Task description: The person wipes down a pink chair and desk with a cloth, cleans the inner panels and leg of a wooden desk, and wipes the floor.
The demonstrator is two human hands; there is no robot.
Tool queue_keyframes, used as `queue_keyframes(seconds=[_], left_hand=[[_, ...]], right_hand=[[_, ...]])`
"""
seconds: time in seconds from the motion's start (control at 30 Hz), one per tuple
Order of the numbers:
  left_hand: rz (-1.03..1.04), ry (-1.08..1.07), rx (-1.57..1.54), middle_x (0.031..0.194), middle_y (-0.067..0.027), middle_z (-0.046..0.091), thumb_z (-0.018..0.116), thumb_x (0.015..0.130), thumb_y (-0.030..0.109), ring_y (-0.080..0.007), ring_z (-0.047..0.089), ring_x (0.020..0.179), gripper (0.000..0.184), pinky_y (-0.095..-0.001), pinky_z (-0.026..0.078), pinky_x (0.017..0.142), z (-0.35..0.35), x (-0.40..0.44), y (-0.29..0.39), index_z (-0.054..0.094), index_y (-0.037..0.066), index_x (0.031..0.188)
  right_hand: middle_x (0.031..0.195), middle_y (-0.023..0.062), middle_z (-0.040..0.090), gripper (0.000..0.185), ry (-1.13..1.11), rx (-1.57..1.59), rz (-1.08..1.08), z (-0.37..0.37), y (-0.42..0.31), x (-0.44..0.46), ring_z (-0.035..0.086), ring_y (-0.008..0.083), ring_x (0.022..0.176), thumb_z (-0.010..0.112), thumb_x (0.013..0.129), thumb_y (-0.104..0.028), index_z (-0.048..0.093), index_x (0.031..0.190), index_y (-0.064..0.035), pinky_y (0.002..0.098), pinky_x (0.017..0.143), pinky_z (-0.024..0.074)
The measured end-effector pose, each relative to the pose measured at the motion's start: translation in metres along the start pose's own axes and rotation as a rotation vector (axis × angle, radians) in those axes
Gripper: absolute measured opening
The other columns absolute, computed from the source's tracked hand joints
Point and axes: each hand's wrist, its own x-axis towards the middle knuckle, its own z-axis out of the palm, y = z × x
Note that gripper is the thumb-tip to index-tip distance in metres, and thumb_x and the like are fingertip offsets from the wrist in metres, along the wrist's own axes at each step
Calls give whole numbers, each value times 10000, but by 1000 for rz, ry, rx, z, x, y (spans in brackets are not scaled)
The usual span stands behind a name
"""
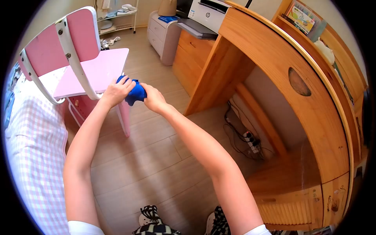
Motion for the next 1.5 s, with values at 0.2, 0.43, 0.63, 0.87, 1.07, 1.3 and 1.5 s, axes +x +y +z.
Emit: queue_keyframes(seconds=[0.2,0.43,0.63,0.87,1.07,1.3,1.5], left_hand=[[149,39,-159,1026,-74,636,560,796,138,-264,587,1116,277,-495,391,1021,17,-11,45,595,71,1063],[-304,-356,-962,1085,-95,655,616,804,150,-313,625,1000,285,-447,510,788,8,-44,164,601,134,1089],[-482,-858,-1319,975,-158,687,643,842,221,-360,645,934,292,-443,517,800,-2,-3,189,647,149,1126],[-425,85,-1152,1261,-178,574,601,754,-58,-364,536,1176,507,-409,455,982,-29,182,184,565,61,1245],[147,405,-383,1388,-86,496,630,785,94,-224,435,1318,399,-372,338,1114,10,288,162,577,57,1179],[305,264,-67,1508,-7,351,577,826,194,-147,362,1358,578,-349,252,1163,60,289,137,429,134,1382],[186,362,-64,1515,-32,336,565,825,221,-170,336,1381,639,-347,228,1175,74,297,146,382,106,1426]], right_hand=[[1113,220,636,478,-244,53,-2,-5,50,-25,576,411,1070,557,755,-12,571,1224,-101,438,890,473],[1169,166,628,523,-752,235,102,-18,110,-104,609,273,1042,610,806,-30,507,1316,-88,377,909,480],[1146,96,613,473,-1052,348,479,-71,119,-113,574,173,1021,586,900,-109,477,1360,-89,315,840,500],[1248,210,576,520,-74,-152,-59,-243,75,-77,530,344,1202,498,757,118,552,1258,-10,405,1038,387],[1511,248,263,651,638,-529,-278,-233,168,-52,179,466,1408,540,851,13,298,1455,-1,565,1141,140],[1509,341,-134,990,543,-431,-343,-176,245,3,-98,484,1416,624,886,-275,-111,1473,34,560,1140,11],[1513,320,-171,964,462,-349,-349,-196,239,5,-149,457,1417,529,914,-367,-155,1464,33,551,1137,-46]])
